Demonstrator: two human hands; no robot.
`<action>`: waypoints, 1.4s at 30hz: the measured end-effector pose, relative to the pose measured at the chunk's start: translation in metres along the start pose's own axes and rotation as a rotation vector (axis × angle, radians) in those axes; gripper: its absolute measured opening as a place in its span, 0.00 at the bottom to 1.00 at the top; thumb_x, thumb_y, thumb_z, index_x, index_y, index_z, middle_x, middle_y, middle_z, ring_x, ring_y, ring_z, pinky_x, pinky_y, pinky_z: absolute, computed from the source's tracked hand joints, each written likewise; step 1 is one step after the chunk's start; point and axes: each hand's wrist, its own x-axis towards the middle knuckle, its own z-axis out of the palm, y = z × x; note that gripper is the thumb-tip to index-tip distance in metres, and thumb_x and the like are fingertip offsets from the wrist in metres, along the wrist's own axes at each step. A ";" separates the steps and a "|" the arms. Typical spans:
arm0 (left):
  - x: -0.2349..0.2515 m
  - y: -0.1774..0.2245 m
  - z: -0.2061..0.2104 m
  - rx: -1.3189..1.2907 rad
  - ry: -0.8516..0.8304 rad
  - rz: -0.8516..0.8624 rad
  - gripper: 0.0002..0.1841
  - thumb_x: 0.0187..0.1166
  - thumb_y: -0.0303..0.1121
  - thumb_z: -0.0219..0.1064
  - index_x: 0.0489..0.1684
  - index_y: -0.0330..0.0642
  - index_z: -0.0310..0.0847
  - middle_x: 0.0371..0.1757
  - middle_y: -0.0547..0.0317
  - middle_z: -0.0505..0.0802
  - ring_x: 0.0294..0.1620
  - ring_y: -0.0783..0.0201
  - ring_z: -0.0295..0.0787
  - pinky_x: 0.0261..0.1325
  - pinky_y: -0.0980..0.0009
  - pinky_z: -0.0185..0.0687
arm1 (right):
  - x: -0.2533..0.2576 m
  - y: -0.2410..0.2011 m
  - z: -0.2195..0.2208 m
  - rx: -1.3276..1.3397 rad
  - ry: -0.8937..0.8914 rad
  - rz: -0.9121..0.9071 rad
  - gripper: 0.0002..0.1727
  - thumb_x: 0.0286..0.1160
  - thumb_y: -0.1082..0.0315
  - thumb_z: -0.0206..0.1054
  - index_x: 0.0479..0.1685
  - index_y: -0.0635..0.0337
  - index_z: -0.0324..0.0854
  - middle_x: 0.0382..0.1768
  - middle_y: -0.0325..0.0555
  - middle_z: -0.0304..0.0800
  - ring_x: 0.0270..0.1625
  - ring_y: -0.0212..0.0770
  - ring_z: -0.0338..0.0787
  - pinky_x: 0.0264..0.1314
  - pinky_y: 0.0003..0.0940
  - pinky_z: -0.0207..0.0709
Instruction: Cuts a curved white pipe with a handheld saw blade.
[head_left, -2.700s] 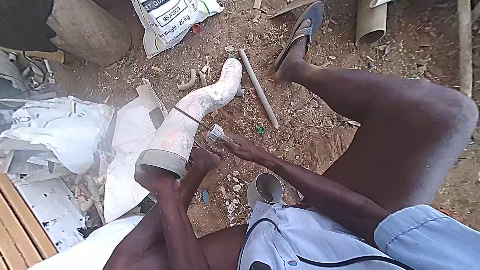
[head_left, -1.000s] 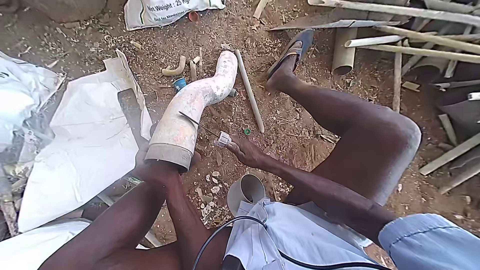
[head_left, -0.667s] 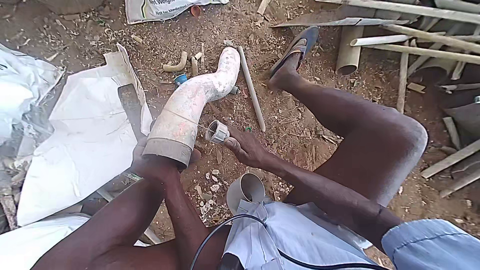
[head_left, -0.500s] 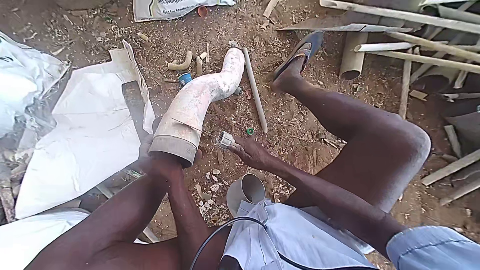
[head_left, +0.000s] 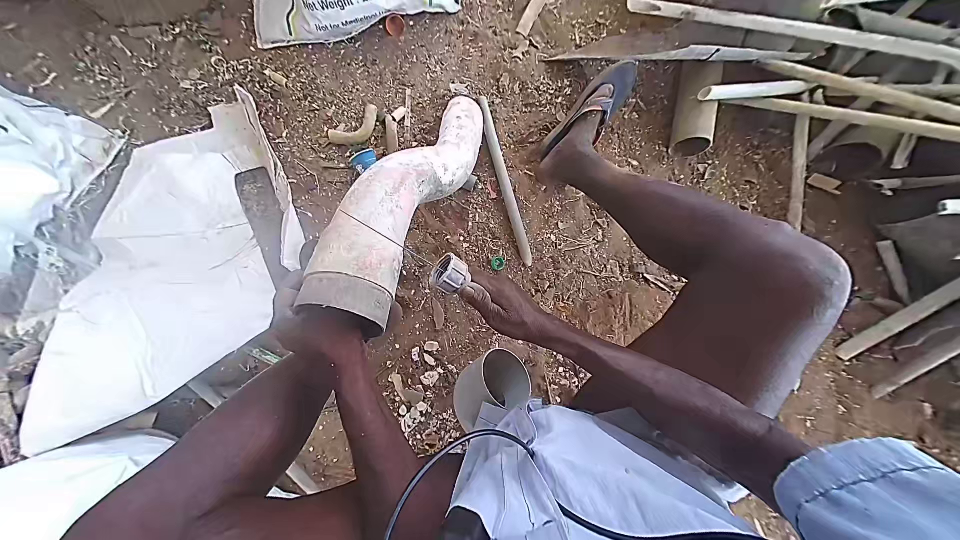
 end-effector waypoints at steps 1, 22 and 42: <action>0.002 0.001 0.003 0.014 0.004 0.020 0.07 0.83 0.29 0.62 0.38 0.39 0.86 0.32 0.64 0.90 0.37 0.72 0.90 0.45 0.69 0.86 | 0.010 -0.013 -0.007 0.021 0.043 -0.074 0.31 0.94 0.47 0.40 0.47 0.65 0.80 0.26 0.43 0.80 0.26 0.34 0.81 0.28 0.33 0.76; 0.006 -0.016 -0.002 -0.122 -0.010 0.008 0.08 0.84 0.26 0.58 0.39 0.36 0.82 0.31 0.62 0.89 0.36 0.70 0.90 0.45 0.68 0.88 | -0.015 0.012 0.011 0.004 -0.182 0.341 0.27 0.94 0.49 0.42 0.37 0.60 0.77 0.21 0.37 0.69 0.24 0.34 0.73 0.31 0.35 0.70; 0.008 -0.023 -0.008 0.011 -0.035 0.038 0.06 0.83 0.29 0.63 0.41 0.38 0.85 0.33 0.64 0.91 0.36 0.72 0.91 0.45 0.70 0.89 | 0.005 -0.034 0.007 0.158 0.053 -0.061 0.32 0.95 0.46 0.39 0.34 0.63 0.78 0.19 0.37 0.70 0.22 0.29 0.74 0.24 0.27 0.70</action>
